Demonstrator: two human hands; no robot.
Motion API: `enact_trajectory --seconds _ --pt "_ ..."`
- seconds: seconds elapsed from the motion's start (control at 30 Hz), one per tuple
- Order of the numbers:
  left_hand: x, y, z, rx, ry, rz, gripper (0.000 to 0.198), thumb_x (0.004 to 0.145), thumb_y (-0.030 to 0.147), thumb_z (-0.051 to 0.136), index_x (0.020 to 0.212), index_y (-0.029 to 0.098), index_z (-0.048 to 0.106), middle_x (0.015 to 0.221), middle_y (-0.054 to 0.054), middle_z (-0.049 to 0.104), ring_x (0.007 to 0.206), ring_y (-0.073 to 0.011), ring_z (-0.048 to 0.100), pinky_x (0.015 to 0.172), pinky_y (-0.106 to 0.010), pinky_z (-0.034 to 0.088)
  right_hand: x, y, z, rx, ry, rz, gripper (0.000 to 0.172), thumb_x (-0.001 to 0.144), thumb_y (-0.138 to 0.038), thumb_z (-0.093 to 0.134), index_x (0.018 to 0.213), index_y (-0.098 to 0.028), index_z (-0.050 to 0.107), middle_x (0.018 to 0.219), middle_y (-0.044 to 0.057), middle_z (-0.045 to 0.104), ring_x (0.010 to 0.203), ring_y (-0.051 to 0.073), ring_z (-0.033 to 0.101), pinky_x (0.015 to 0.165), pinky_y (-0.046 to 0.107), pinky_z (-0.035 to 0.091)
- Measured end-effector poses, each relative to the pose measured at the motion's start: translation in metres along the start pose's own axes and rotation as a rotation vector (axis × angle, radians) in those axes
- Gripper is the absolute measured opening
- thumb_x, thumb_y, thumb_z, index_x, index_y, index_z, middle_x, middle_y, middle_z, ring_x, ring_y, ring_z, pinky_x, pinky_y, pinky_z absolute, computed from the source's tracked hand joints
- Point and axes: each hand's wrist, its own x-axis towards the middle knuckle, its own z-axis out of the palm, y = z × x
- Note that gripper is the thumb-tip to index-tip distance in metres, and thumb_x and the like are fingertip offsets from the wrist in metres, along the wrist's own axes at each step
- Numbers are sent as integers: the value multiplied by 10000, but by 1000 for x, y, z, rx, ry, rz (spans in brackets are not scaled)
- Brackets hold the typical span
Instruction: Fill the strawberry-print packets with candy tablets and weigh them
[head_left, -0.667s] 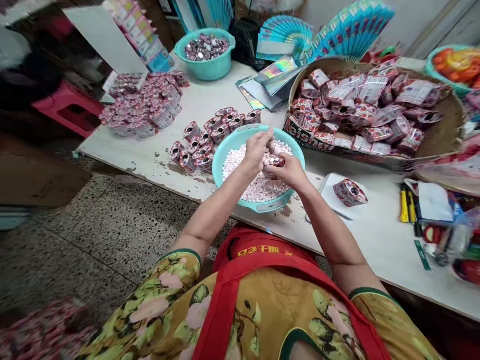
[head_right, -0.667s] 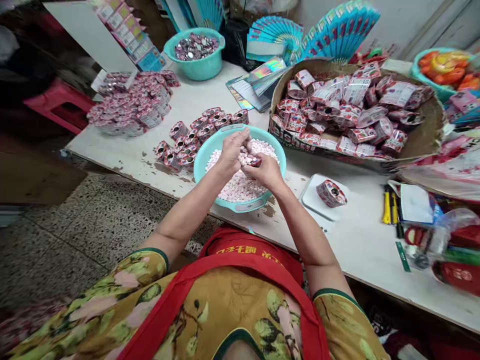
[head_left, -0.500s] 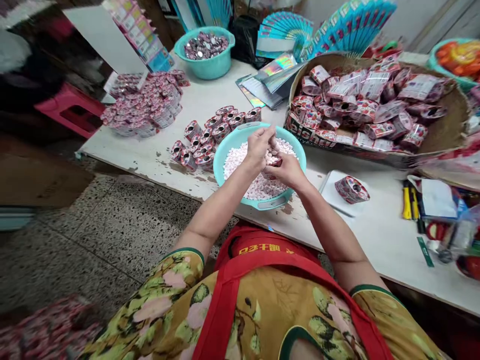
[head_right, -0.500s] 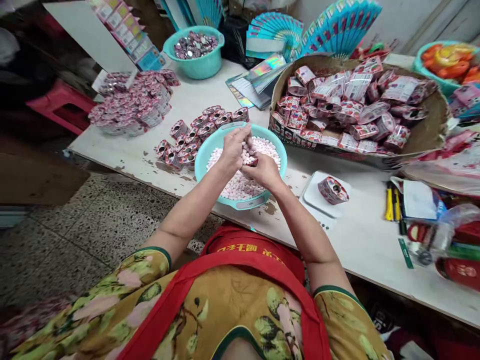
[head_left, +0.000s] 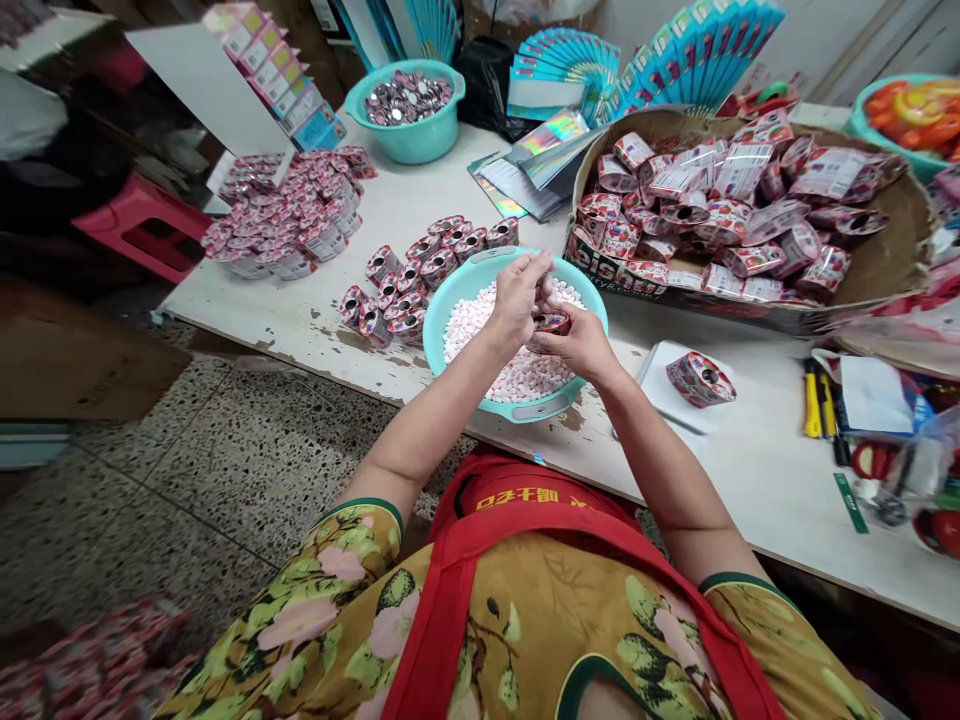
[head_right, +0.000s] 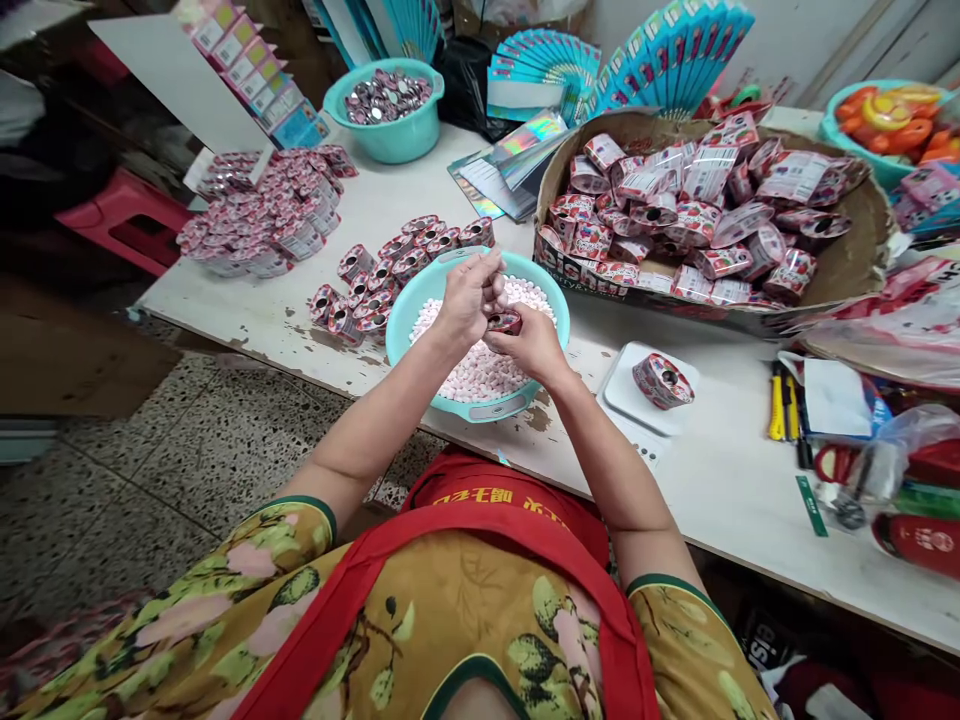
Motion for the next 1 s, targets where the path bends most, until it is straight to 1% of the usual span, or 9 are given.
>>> enact_trajectory --seconds 0.17,0.3,0.47,0.57,0.67,0.73,0.8,0.9,1.0 --pt "6 0 1 -21 25 103 340 902 551 596 869 212 593 533 61 465 430 -55 449 412 -171 331 2 6 3 171 31 -16 512 538 -343 840 986 -158 676 781 -26 668 726 145 604 738 298 507" --pt "16 2 -16 79 31 225 314 925 541 541 947 237 619 591 26 533 501 -83 508 458 -194 384 -12 5 -6 331 35 -9 524 513 -357 883 971 -193 689 885 -9 712 830 172 651 833 326 532" --pt "30 -16 -56 807 4 343 247 851 471 624 941 244 654 778 -28 662 785 -175 636 667 -278 495 -78 20 -56 357 91 42 518 543 -379 894 1003 -225 712 972 15 735 885 206 682 817 343 556" --pt "35 -34 -59 1086 -81 375 163 780 370 682 829 215 672 898 -56 702 922 -241 638 818 -359 494 -134 39 -100 230 403 17 483 543 -337 898 980 -221 727 989 21 729 904 202 687 876 366 552" --pt "33 -45 -28 1229 -176 482 174 855 344 581 881 208 685 970 -56 712 912 -232 641 885 -374 478 -186 60 -145 127 991 -51 477 563 -334 874 992 -215 704 995 9 709 924 184 676 951 402 534" --pt "27 -54 12 1249 -322 563 210 896 332 536 984 208 682 1028 -60 706 946 -223 635 905 -366 475 -211 73 -168 45 1243 -25 516 538 -335 875 999 -198 686 983 8 697 920 187 667 955 438 538" --pt "18 -68 58 1269 -558 629 260 899 309 552 1123 220 652 1145 -70 681 1053 -229 608 943 -368 461 -226 83 -181 -1 1309 48 538 522 -354 871 991 -177 675 963 19 689 903 201 663 914 463 558" --pt "9 -101 124 1293 -962 692 483 828 283 660 1301 271 562 1357 -80 575 1253 -263 499 1040 -405 383 -232 92 -186 -7 1283 121 537 520 -379 857 973 -162 668 933 35 685 880 215 663 863 450 576" --pt "12 -131 164 1246 -1213 614 498 765 269 707 1250 259 596 1310 -95 594 1233 -285 511 1030 -413 372 -217 98 -180 -21 1274 146 546 550 -415 829 1001 -160 656 966 50 680 889 218 669 859 418 574"
